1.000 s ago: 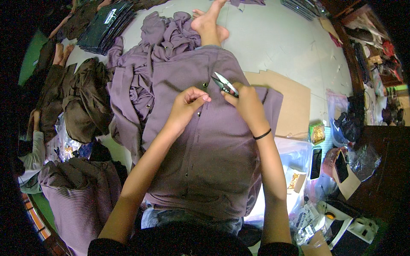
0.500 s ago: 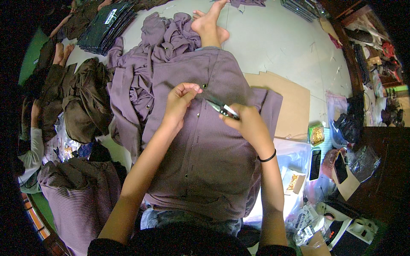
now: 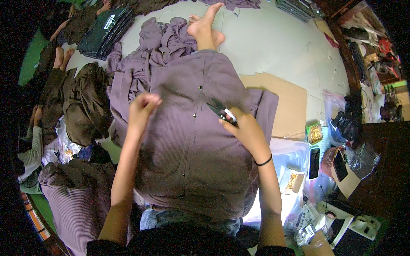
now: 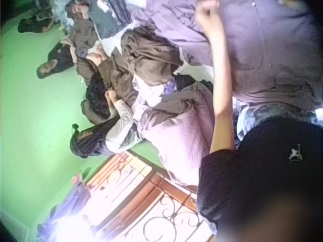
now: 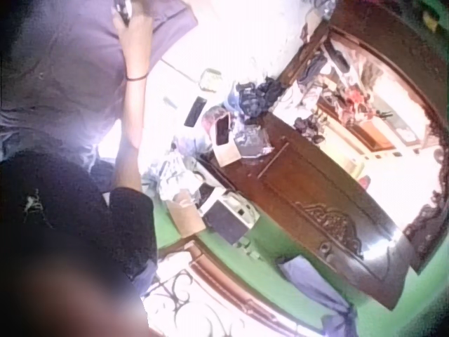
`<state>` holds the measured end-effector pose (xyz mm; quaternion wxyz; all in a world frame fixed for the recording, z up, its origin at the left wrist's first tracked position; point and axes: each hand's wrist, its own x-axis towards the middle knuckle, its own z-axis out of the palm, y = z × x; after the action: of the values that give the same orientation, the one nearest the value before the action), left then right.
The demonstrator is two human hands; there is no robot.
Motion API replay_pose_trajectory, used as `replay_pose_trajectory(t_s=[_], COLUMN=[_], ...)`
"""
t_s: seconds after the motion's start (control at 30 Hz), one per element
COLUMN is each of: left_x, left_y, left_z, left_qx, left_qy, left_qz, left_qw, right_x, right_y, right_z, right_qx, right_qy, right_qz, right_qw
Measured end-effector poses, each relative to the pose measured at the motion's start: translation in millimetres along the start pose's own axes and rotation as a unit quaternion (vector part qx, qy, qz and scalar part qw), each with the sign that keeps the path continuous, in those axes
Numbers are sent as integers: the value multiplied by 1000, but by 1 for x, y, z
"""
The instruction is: The person uses a small blade to trim threads and loose fabric from a purple button-up garment laid on the floor. They repeatedly cut small areas, then button the garment and smooth it out.
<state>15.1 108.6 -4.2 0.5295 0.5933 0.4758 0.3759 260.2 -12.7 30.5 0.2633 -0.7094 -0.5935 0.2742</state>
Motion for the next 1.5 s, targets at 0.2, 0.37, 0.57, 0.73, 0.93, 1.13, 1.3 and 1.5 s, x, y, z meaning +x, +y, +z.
replay_pose_trajectory(t_s=[0.2, 0.37, 0.57, 0.73, 0.93, 1.13, 1.3, 1.5], left_x=[-144, -244, -281, -248, -166, -79, -39, -20], left_y=[-8, -24, -50, -13, 49, 30, 18, 17], left_z=[-83, -103, -98, -110, -71, 47, 112, 107], left_qx=[354, 547, 582, 580, 175, -144, -342, -286], left_qy=[91, -94, -260, -161, 33, -262, -135, -71], left_qz=[-69, -232, -315, -300, -234, -265, -292, -138], left_qw=[928, 799, 703, 740, 956, 917, 883, 946], right_x=[-18, -45, -54, -51, -54, -95, -144, -150], right_y=[2, -19, -19, -14, -21, -28, -31, -22], right_z=[6, 41, 78, 80, 41, -1, -10, -15], right_qx=[-70, -153, -178, -217, 54, 126, 175, 82], right_qy=[26, -33, -2, -34, -124, -201, -350, -430], right_qz=[1, -94, -162, -153, -122, -126, -127, 27], right_qw=[997, 983, 971, 963, 983, 963, 911, 899])
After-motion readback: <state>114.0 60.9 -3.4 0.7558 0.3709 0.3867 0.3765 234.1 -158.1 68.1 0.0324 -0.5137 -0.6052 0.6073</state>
